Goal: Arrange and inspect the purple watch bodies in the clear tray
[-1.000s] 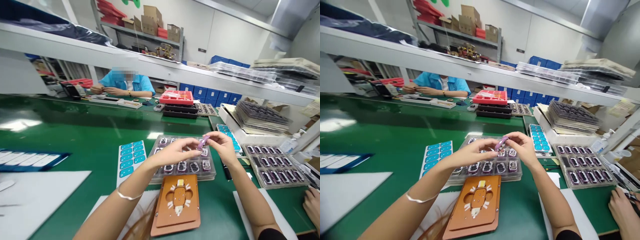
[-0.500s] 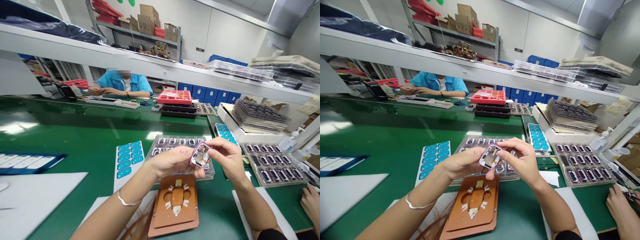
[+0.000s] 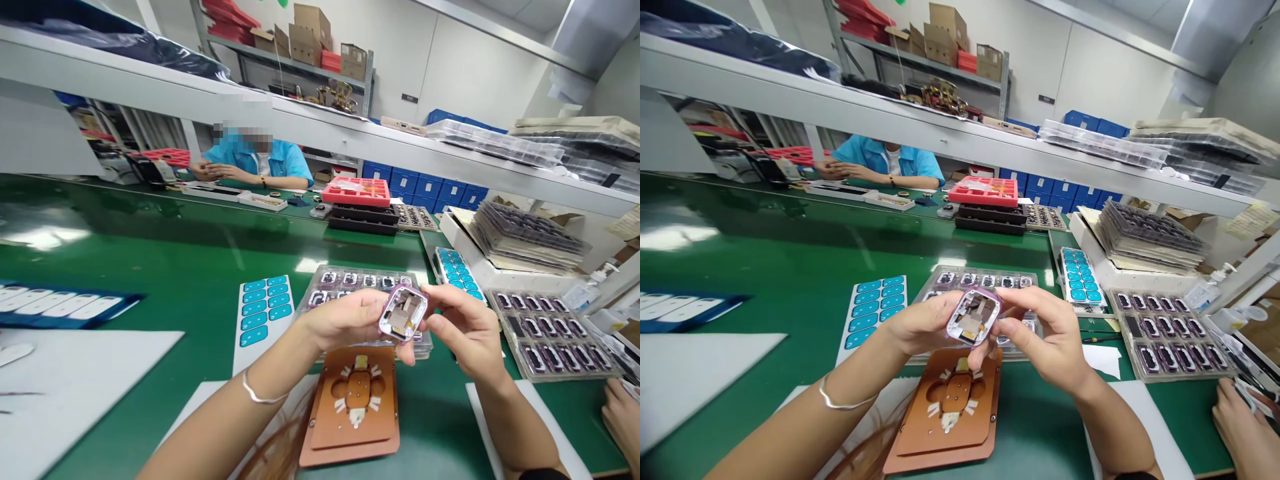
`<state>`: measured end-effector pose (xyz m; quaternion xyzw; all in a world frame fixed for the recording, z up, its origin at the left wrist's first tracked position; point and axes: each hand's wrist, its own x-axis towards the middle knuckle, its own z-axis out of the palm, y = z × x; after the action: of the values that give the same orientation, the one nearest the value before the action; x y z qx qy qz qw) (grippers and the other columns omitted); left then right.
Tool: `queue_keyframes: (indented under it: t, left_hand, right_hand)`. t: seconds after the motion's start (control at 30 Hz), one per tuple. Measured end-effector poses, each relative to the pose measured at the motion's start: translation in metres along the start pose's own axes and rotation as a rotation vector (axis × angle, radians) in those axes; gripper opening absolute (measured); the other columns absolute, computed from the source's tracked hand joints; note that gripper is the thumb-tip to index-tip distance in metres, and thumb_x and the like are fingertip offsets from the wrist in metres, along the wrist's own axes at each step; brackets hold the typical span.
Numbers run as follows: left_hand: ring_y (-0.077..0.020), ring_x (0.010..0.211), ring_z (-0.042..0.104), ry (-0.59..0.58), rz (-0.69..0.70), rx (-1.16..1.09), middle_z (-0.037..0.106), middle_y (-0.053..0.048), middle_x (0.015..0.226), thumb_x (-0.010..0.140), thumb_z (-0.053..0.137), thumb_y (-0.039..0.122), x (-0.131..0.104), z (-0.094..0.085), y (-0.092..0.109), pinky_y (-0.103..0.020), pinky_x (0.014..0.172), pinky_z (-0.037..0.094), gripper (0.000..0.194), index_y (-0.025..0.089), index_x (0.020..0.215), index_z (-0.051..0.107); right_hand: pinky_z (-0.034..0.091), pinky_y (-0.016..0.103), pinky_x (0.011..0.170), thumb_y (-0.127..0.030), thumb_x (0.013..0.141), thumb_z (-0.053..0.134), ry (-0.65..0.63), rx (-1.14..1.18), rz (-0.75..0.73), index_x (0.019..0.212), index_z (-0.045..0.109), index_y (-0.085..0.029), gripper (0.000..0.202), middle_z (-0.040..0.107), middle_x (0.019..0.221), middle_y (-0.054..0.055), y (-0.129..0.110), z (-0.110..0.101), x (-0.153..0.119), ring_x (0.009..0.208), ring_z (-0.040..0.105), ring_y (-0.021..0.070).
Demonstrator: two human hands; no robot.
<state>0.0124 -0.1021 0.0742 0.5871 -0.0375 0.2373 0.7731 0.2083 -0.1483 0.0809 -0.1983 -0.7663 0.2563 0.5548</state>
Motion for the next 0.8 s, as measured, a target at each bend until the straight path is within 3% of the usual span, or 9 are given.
queue_keyframes:
  t: [0.8]
  left_hand:
    - [-0.0221, 0.081, 0.068, -0.007, -0.035, -0.016, 0.074, -0.012, 0.084, 0.081, 0.070, 0.054, -0.0012, 0.0011, 0.0007, -0.033, 0.085, 0.048, 0.051, 0.008, 0.103, 0.069]
  right_hand:
    - [0.051, 0.029, 0.075, -0.015, 0.094, 0.058, -0.060, -0.165, -0.116, 0.135, 0.057, -0.035, 0.046, 0.066, 0.096, -0.001, -0.0083, -0.0027, 0.0026, 0.079, 0.059, 0.0135]
